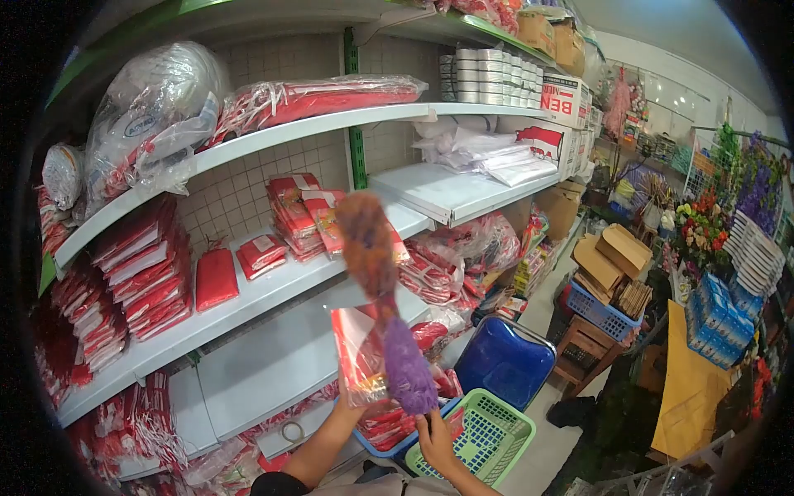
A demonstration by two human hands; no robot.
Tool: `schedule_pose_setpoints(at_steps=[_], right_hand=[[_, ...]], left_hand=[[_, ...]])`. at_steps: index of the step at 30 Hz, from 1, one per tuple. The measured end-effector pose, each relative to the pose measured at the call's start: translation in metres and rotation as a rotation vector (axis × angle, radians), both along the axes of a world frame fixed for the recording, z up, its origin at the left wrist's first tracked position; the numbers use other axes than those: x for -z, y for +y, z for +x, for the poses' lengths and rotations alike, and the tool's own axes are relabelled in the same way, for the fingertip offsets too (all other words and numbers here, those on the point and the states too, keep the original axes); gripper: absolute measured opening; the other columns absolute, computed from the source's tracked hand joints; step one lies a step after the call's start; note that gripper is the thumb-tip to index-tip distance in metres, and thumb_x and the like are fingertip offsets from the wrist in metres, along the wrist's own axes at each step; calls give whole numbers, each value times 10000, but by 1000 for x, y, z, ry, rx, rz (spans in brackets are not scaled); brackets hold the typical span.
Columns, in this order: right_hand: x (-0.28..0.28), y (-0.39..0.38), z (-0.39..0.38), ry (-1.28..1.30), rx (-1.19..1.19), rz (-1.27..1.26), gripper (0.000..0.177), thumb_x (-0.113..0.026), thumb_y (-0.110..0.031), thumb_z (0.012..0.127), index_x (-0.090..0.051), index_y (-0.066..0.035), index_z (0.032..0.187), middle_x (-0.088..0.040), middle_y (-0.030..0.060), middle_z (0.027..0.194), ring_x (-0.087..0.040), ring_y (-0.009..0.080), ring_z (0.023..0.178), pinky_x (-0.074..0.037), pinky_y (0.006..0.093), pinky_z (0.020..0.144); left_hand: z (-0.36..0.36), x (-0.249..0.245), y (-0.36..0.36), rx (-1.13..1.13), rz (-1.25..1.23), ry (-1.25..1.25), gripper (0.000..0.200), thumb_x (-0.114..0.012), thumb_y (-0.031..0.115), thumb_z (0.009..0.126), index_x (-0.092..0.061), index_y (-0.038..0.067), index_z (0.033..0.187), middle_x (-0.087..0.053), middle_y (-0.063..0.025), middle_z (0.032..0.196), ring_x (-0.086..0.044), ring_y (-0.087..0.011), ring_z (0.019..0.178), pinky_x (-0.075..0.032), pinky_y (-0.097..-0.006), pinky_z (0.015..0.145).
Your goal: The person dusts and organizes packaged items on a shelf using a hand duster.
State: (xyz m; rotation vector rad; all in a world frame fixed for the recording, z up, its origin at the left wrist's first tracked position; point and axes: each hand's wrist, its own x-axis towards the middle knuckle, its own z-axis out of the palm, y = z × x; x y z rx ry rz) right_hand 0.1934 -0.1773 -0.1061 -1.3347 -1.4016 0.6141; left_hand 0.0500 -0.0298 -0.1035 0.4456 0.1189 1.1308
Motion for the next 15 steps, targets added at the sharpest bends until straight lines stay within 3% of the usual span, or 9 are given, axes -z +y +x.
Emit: schedule_pose_setpoints(at_steps=[2, 3, 6, 7, 10, 11, 14, 15], right_hand=[[-5, -5, 7, -203, -45, -20, 167, -472, -120, 903, -514, 7, 1003, -536, 138, 570, -537, 237, 490, -390, 340, 475], [1, -4, 12, -237, -116, -31, 159, -496, -141, 880, -484, -2, 956, -546, 225, 641, -548, 408, 617, -404, 438, 530], [2, 1, 19, -393, 13, 22, 163, -500, -121, 885, -524, -4, 996, -535, 168, 563, -577, 284, 528, -410, 369, 494], [0, 5, 17, -231, 34, -70, 176, -502, -141, 888, -528, -7, 1001, -534, 169, 568, -571, 279, 518, -407, 359, 484], [-8, 16, 12, -216, 127, -110, 192, -487, -141, 894, -532, -13, 1030, -535, 169, 571, -570, 269, 515, -409, 344, 478], [-13, 16, 8, -131, 58, -227, 188, -511, -195, 883, -498, -16, 938, -553, 226, 655, -569, 394, 633, -417, 436, 551], [-23, 13, 1, -342, -144, 42, 185, -510, -192, 886, -482, -9, 904, -537, 225, 636, -560, 390, 609, -407, 423, 534], [-30, 13, -1, -349, -141, 84, 188, -519, -185, 883, -475, -3, 893, -528, 225, 627, -546, 395, 577, -394, 424, 513]], left_hand=[[-7, -6, 8, 44, 52, -104, 622, -373, 566, 860, -416, 63, 1223, -484, -153, 1190, -477, -284, 1098, -356, -505, 945], [-10, -7, 11, 71, 76, -149, 629, -371, 569, 859, -408, 64, 1233, -475, -156, 1202, -469, -289, 1108, -347, -512, 951], [-15, -7, 16, 166, 139, -269, 652, -366, 579, 856, -382, 70, 1263, -447, -166, 1239, -443, -302, 1138, -320, -531, 969], [-17, -7, 18, 194, 170, -301, 660, -364, 582, 855, -374, 71, 1273, -437, -169, 1251, -434, -307, 1148, -311, -538, 975], [-15, 0, 19, 274, 231, -412, 685, -358, 592, 852, -349, 77, 1303, -409, -178, 1287, -408, -320, 1178, -284, -557, 993], [-15, 5, 22, 296, 267, -472, 693, -356, 595, 851, -340, 78, 1313, -400, -181, 1299, -399, -324, 1188, -275, -563, 999], [-14, 23, 38, 359, 385, -783, 720, -350, 605, 848, -315, 84, 1343, -372, -191, 1336, -373, -338, 1218, -248, -583, 1017], [-16, 23, 42, 354, 397, -778, 704, -356, 596, 851, -304, 105, 1353, -349, -209, 1346, -364, -359, 1221, -241, -594, 1014]])
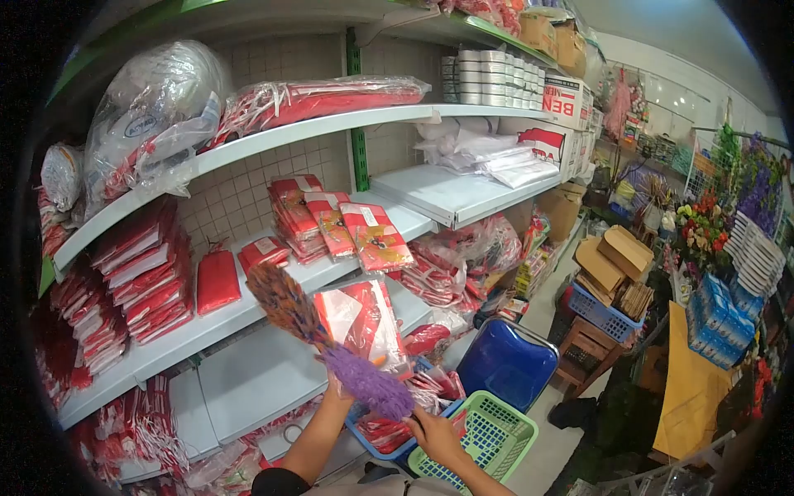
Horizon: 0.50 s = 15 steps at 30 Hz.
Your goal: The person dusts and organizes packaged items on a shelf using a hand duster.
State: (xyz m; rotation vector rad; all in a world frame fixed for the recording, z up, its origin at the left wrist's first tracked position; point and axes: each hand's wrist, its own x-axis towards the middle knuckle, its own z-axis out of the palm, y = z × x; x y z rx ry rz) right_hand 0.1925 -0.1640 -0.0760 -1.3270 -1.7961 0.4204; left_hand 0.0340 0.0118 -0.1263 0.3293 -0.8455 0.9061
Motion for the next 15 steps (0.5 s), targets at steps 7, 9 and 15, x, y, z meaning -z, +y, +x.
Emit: schedule_pose_setpoints(at_steps=[7, 9, 15], right_hand=[[7, 18, 0, 151, 128, -173, 183, -537, -181, 871, -493, -5, 898, -536, 226, 633, -553, 401, 617, -396, 435, 530], [6, 28, 10, 78, 65, -54, 192, -546, -179, 862, -495, 3, 893, -545, 229, 655, -551, 407, 628, -404, 447, 549], [-20, 77, 32, 223, 307, 118, 167, -537, -103, 853, -520, 14, 970, -548, 221, 656, -577, 318, 553, -404, 358, 506]], left_hand=[[-2, -50, 11, -204, -313, 596, 775, -399, 617, 813, -262, 95, 1370, -290, -250, 1367, -256, -460, 1256, -240, -610, 1005], [-2, -68, 12, -182, -300, 588, 718, -397, 589, 827, -307, 104, 1348, -357, -202, 1334, -326, -405, 1228, -268, -576, 1003], [-16, -88, 13, -316, -247, 708, 711, -422, 540, 839, -298, 66, 1354, -342, -160, 1373, -324, -372, 1259, -267, -564, 1026]])
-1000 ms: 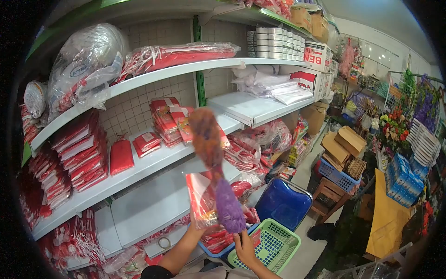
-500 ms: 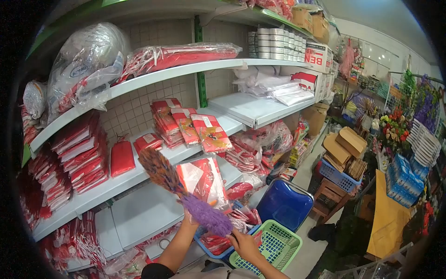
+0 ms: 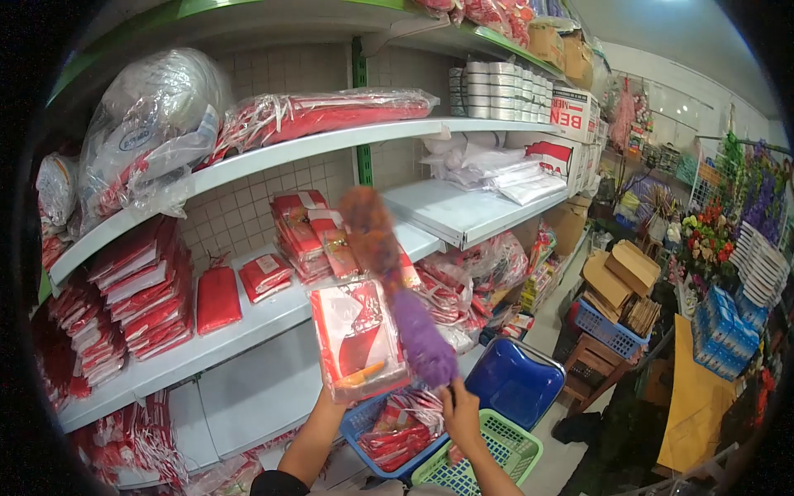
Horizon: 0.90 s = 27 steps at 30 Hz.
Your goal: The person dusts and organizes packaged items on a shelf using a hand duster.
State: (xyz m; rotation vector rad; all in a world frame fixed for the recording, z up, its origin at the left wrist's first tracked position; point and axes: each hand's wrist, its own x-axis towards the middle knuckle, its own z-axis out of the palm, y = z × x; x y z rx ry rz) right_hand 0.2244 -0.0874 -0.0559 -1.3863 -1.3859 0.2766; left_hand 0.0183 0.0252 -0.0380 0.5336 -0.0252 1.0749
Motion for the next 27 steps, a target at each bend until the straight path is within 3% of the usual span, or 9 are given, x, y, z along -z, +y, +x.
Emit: schedule_pose_setpoints(at_steps=[2, 4, 6, 9, 14, 18, 21, 24, 27], right_hand=[[-27, 23, 10, 13, 54, 20, 173, -540, -123, 860, -504, 20, 950, -529, 233, 635, -544, 409, 578, -386, 415, 496], [-52, 54, 24, -160, 125, 24, 218, -532, -158, 871, -487, 12, 1000, -542, 237, 653, -547, 415, 599, -388, 443, 513], [-56, 107, 41, -237, 162, 169, 256, -534, -187, 866, -483, 2, 1032, -574, 251, 794, -562, 417, 747, -419, 474, 612], [-87, 175, 52, -378, 176, 128, 294, -536, -173, 861, -482, 22, 1075, -585, 249, 903, -577, 396, 801, -450, 433, 678], [-94, 279, 58, -686, 175, -48, 242, -498, -114, 822, -499, -6, 1038, -543, 234, 972, -578, 419, 822, -474, 480, 675], [-97, 303, 50, -782, 264, -44, 207, -541, -70, 720, -553, -14, 919, -542, 207, 972, -614, 389, 768, -510, 458, 643], [-103, 303, 41, -825, 284, -98, 214, -552, -76, 711, -587, -17, 914, -537, 188, 989, -594, 362, 837, -485, 457, 696], [-110, 282, 28, -915, 420, 83, 284, -575, -105, 716, -582, -22, 988, -522, 165, 1013, -521, 329, 945, -415, 451, 785], [-116, 244, 6, -724, 403, 312, 326, -590, -138, 729, -572, -33, 1038, -506, 140, 1000, -438, 310, 984, -337, 443, 824]], left_hand=[[1, -33, -4, 137, 16, -36, 707, -392, 530, 860, -263, 55, 1368, -317, -173, 1384, -271, -423, 1271, -257, -585, 1021], [-3, -54, -2, 214, 12, -52, 722, -396, 540, 858, -249, 59, 1375, -307, -177, 1388, -241, -452, 1276, -244, -619, 1009], [-9, -65, 9, 225, 31, -54, 758, -406, 574, 838, -235, 77, 1384, -283, -182, 1399, -225, -469, 1276, -229, -644, 1000], [-21, -82, 23, 202, 44, -78, 815, -417, 631, 807, -212, 108, 1398, -238, -189, 1421, -205, -491, 1275, -205, -678, 982], [-32, -85, 33, 232, 29, -100, 805, -426, 632, 801, -234, 121, 1392, -275, -184, 1404, -219, -469, 1279, -181, -708, 967], [-44, -74, 45, 225, 100, -34, 814, -441, 631, 794, -232, 125, 1396, -297, -184, 1394, -241, -455, 1276, -183, -700, 974], [-52, -76, 52, 176, 82, 14, 828, -439, 647, 789, -226, 128, 1398, -258, -170, 1418, -232, -483, 1267, -202, -693, 970], [-50, -75, 51, 184, 58, -51, 820, -438, 644, 792, -232, 129, 1396, -266, -174, 1414, -240, -486, 1262, -210, -692, 968], [-41, -68, 49, 223, 50, -75, 801, -426, 636, 804, -240, 123, 1392, -286, -185, 1399, -241, -489, 1260, -224, -696, 957]])
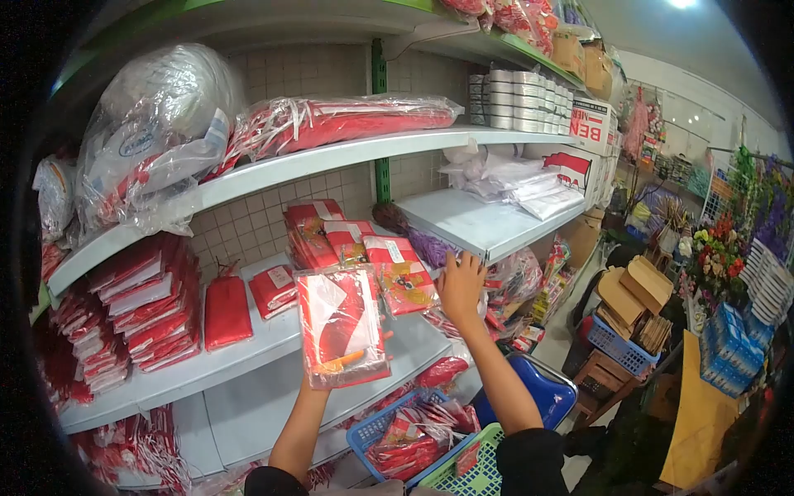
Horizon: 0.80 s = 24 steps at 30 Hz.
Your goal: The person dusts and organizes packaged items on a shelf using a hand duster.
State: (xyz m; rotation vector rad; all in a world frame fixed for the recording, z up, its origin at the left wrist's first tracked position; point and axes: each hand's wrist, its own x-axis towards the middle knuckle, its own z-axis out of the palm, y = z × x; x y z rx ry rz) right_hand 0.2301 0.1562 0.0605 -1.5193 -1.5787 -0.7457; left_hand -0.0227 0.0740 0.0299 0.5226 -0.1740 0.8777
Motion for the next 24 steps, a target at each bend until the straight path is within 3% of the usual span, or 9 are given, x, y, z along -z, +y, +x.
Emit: schedule_pose_setpoints(at_steps=[5, 9, 12, 14, 16, 18, 20, 22, 24], right_hand=[[9, -90, -49, 144, -436, 66, 289, -600, -164, 754, -570, -57, 1021, -490, 120, 970, -439, 294, 944, -327, 415, 790], [43, -155, -80, 407, -915, -231, 242, -602, -183, 779, -588, -59, 986, -502, 122, 940, -466, 290, 923, -354, 368, 782], [64, -187, -102, 517, -1087, -418, 519, -666, -260, 741, -483, -30, 1169, -470, 145, 1053, -467, 283, 1002, -385, 369, 843], [86, -200, -115, 519, -1115, -547, 717, -693, -296, 729, -352, -29, 1299, -421, 165, 1143, -461, 282, 1053, -380, 364, 899], [129, -200, -127, 566, -1136, -651, 677, -675, -218, 748, -341, -24, 1304, -425, 164, 1173, -458, 269, 1087, -371, 353, 928], [137, -210, -138, 875, -1293, -900, 657, -626, -58, 770, -295, -2, 1336, -411, 153, 1262, -434, 235, 1153, -352, 324, 970], [188, -202, -144, 901, -1334, -952, 664, -579, -3, 778, -262, -13, 1361, -404, 140, 1292, -427, 213, 1167, -347, 306, 975], [224, -194, -155, 1061, -1406, -1041, 700, -507, 79, 778, -209, -47, 1399, -393, 121, 1326, -413, 180, 1188, -326, 283, 989], [218, -196, -172, 1238, -1273, -1166, 685, -497, 82, 773, -238, -60, 1391, -572, 57, 975, -553, 105, 852, -452, 239, 728]], left_hand=[[11, 14, -19, -57, 73, 125, 719, -390, 578, 849, -299, 77, 1358, -370, -183, 1347, -330, -445, 1231, -333, -583, 968], [11, 34, -64, -370, -108, 378, 653, -381, 546, 857, -401, 42, 1272, -477, -167, 1239, -452, -339, 1154, -417, -478, 922], [4, 103, -57, -319, 91, 345, 461, -358, 427, 918, -473, 68, 1185, -541, -105, 1102, -513, -206, 1049, -404, -374, 907], [8, 98, -84, -551, -50, 599, 481, -349, 406, 933, -429, 60, 1257, -515, -99, 1147, -475, -190, 1104, -368, -350, 950], [-1, 115, -95, -716, -183, 785, 520, -345, 404, 938, -376, 52, 1319, -489, -98, 1186, -433, -184, 1153, -338, -332, 978], [-19, 141, -104, -852, -136, 750, 533, -344, 386, 940, -302, 72, 1368, -453, -94, 1244, -393, -187, 1190, -323, -327, 986], [-46, 168, -116, -1066, -44, 850, 533, -407, 327, 926, -262, 119, 1395, -412, -102, 1316, -405, -181, 1185, -329, -328, 974], [-69, 151, -148, -1030, -244, 940, 541, -454, 278, 904, -270, 135, 1392, -423, -112, 1307, -428, -180, 1167, -342, -337, 963], [-105, 180, -160, -1051, -366, 1081, 572, -495, 260, 855, -289, 179, 1383, -435, -86, 1271, -455, -174, 1091, -342, -391, 918]])
